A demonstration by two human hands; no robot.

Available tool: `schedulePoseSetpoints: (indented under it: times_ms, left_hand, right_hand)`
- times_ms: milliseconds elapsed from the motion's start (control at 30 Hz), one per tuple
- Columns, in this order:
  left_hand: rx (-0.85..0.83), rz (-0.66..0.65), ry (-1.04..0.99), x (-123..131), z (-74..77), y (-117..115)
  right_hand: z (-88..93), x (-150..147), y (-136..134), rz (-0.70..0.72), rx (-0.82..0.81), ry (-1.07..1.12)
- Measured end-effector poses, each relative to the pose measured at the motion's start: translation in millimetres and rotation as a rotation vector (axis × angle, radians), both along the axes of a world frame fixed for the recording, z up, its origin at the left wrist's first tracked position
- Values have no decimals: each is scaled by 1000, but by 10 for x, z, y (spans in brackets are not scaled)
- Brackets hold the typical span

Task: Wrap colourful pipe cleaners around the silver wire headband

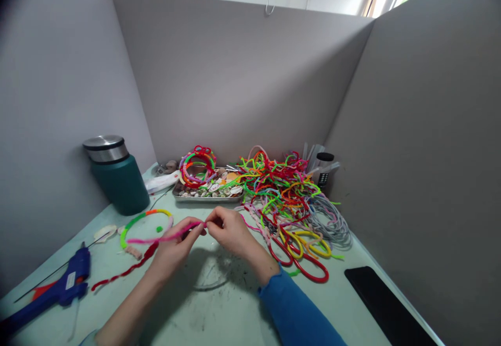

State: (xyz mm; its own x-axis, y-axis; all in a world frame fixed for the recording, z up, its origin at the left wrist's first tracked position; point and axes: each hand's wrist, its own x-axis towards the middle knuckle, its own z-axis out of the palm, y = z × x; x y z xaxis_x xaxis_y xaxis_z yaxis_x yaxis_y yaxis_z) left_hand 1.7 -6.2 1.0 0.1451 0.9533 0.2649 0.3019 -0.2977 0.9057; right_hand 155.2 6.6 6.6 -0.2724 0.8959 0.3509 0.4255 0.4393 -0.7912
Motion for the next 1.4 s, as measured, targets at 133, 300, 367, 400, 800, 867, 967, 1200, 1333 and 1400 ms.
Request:
schedulePoseSetpoints:
  times_ms: [133, 300, 367, 400, 800, 867, 967, 1200, 1333, 1400]
  left_hand:
    - [-81, -1, -41, -19, 13, 22]
    - [-286, -19, -187, -49, -66, 70]
    - [-367, -56, -299, -51, -87, 77]
    - [-394, -71, -340, -50, -91, 77]
    - [-426, -15, -325, -22, -66, 83]
    - [-420, -3, -314, -24, -82, 90]
    - [-403, 13, -295, -30, -113, 103]
    - [-382, 36, -295, -28, -104, 103]
    - [-398, 49, -316, -28, -97, 103]
    - [-394, 69, -294, -33, -103, 102]
  right_hand:
    - [-1, -16, -8, 0, 19, -29]
    - [12, -48, -36, 9, 53, -63]
    - [23, -57, -51, 22, 62, -72]
    - [28, -59, -57, 28, 62, -74]
    - [18, 1, -8, -15, -25, -45]
    - [18, -2, -16, 5, -7, -68]
    - [29, -18, -38, 28, 29, -115]
    - [71, -33, -60, 31, 67, -140]
    - [74, -22, -57, 34, 77, -140]
    - [72, -21, -56, 24, 72, -150]
